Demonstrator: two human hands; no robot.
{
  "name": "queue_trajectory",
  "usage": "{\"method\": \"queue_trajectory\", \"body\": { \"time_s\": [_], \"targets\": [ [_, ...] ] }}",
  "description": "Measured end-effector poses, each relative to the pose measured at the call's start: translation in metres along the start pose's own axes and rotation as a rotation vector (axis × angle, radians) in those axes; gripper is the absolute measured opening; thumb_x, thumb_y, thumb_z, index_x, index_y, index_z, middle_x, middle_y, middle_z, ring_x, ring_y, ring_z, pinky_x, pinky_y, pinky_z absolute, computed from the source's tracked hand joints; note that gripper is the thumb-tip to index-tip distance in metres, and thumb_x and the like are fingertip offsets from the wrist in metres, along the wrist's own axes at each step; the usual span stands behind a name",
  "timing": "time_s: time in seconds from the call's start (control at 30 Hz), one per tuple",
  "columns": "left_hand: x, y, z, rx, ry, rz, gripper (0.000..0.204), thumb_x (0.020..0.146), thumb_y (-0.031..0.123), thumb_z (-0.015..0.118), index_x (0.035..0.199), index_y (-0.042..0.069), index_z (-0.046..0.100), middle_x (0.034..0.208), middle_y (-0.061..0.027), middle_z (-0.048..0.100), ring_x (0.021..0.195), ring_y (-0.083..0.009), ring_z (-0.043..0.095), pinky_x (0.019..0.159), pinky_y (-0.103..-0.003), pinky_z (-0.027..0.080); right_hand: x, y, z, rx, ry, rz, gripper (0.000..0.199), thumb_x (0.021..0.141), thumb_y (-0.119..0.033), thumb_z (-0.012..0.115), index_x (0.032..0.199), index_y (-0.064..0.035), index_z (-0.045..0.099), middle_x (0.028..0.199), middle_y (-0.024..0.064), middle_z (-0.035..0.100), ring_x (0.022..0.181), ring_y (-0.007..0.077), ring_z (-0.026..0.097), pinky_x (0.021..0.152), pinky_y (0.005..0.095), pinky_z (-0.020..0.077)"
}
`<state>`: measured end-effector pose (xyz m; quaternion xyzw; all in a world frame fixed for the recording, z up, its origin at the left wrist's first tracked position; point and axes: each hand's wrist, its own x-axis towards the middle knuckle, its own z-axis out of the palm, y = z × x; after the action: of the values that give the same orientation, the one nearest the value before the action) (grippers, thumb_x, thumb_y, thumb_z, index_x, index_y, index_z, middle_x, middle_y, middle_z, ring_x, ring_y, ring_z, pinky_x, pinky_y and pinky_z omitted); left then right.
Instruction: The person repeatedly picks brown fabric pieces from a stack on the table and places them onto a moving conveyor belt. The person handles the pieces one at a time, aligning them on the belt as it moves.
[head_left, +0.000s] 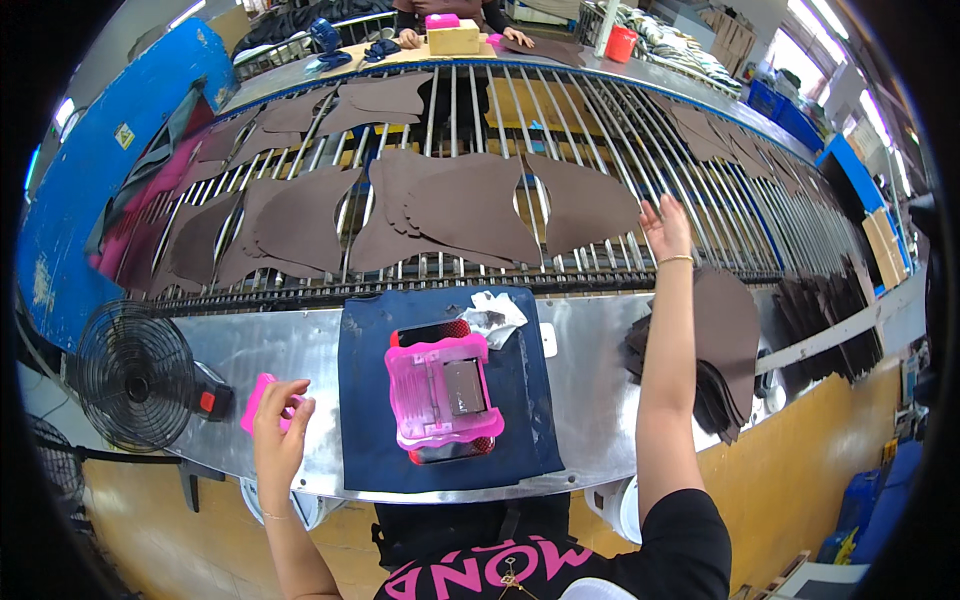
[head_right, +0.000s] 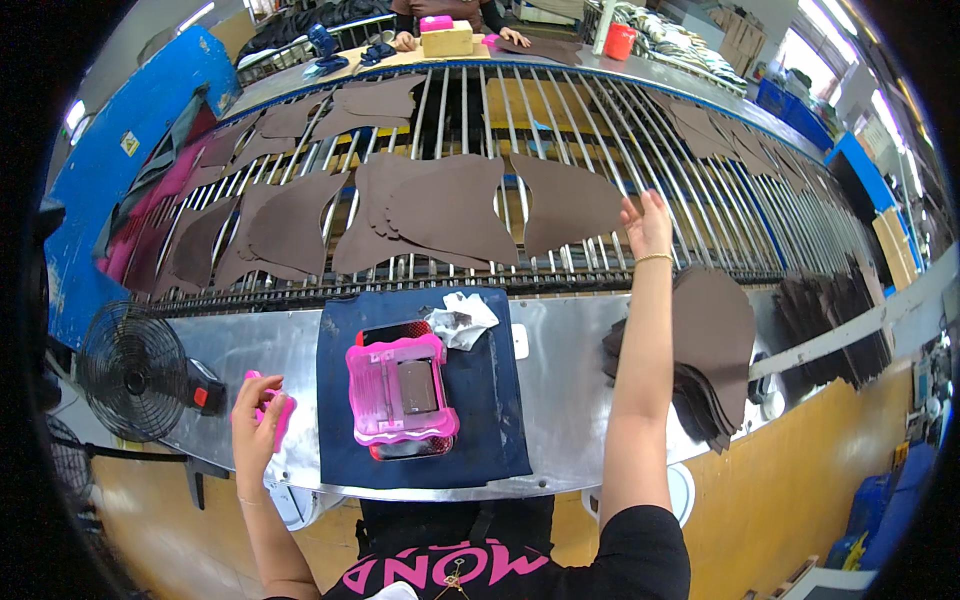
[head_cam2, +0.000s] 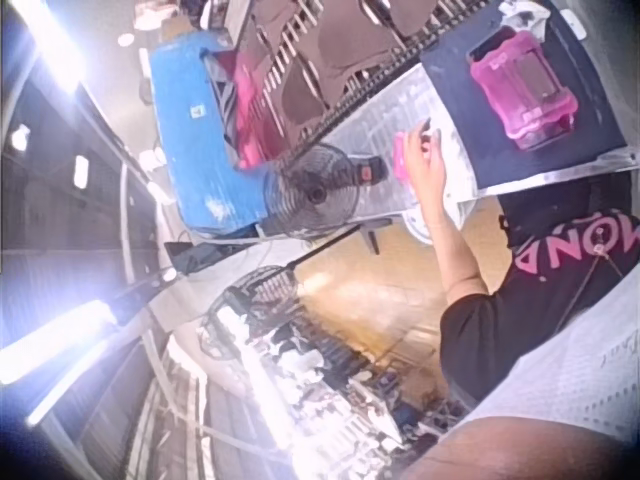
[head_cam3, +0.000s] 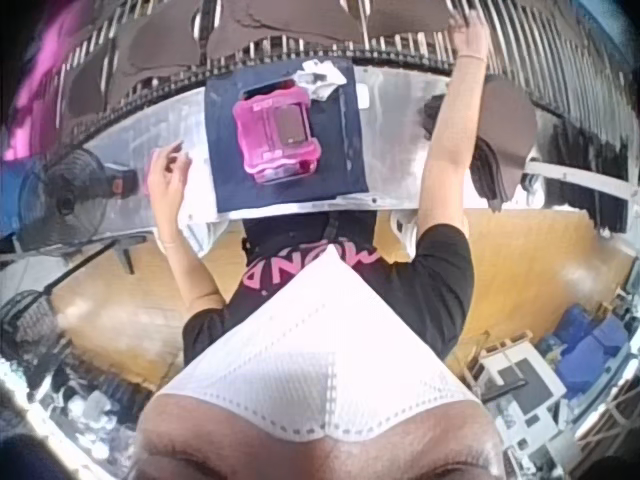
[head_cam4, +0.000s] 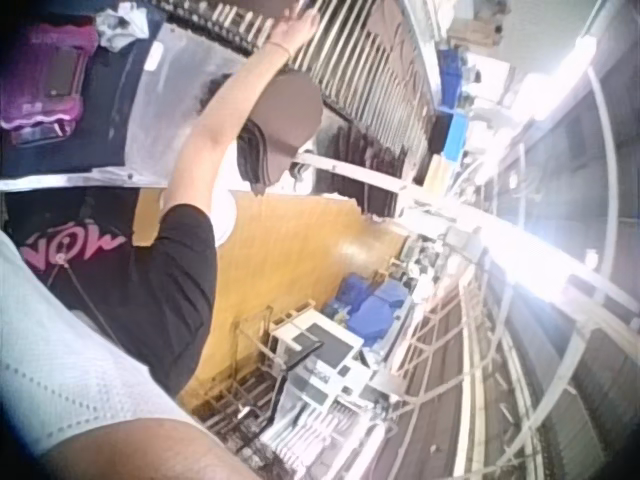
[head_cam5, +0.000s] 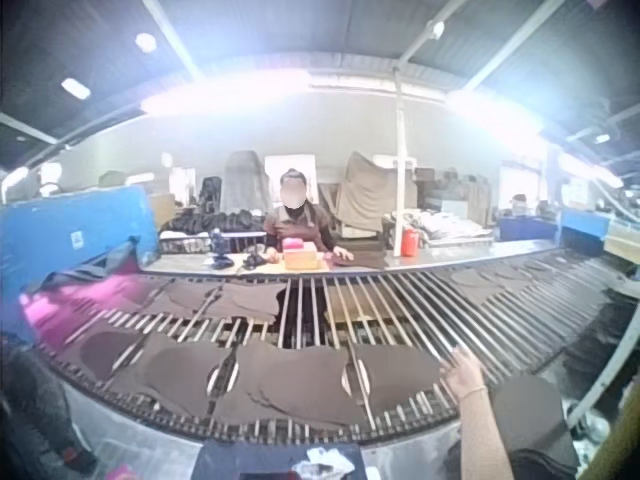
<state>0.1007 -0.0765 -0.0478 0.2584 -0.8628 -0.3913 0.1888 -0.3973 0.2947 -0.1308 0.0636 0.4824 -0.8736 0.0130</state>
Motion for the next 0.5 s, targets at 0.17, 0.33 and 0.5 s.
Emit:
{"method": "queue_trajectory", "body": {
  "time_s": [0.17,0.33,0.5],
  "targets": [
    [-0.001,-0.008,-0.002,-0.059,0.006,0.009,0.018,0.085,0.008,0.063,0.101,0.0,0.063,0.089,-0.004,0.057,0.076,-0.0126,0.054,0.068,-0.025,0.043,-0.111,-0.079,-0.032,-0.927,-0.071,-0.456,0.029,0.092,-0.023,0.059,0.112,-0.0012,0.062,0.109,0.006,0.064,0.092,0.0137,0.062,0.077,0.0253,0.0469],
    [0.008,-0.018,0.012,-0.148,-0.034,0.037,0.016,0.087,0.007,0.062,0.101,0.001,0.063,0.09,-0.0037,0.057,0.076,-0.0111,0.054,0.066,-0.023,0.043,-0.196,-0.1,-0.179,-2.049,0.675,-0.251,0.054,0.086,-0.047,0.059,0.118,-0.004,0.06,0.118,0.0198,0.058,0.111,0.0341,0.054,0.094,0.043,0.043],
    [0.01,-0.02,0.025,-0.23,-0.075,0.055,0.015,0.089,0.006,0.059,0.103,0.0,0.062,0.092,-0.0043,0.058,0.077,-0.0113,0.054,0.071,-0.023,0.043,-0.239,-0.104,-0.215,-1.796,0.705,-0.195,0.069,0.087,-0.056,0.053,0.122,0.0031,0.056,0.115,0.0258,0.057,0.112,0.0393,0.052,0.095,0.0425,0.0414]
  ]
}}
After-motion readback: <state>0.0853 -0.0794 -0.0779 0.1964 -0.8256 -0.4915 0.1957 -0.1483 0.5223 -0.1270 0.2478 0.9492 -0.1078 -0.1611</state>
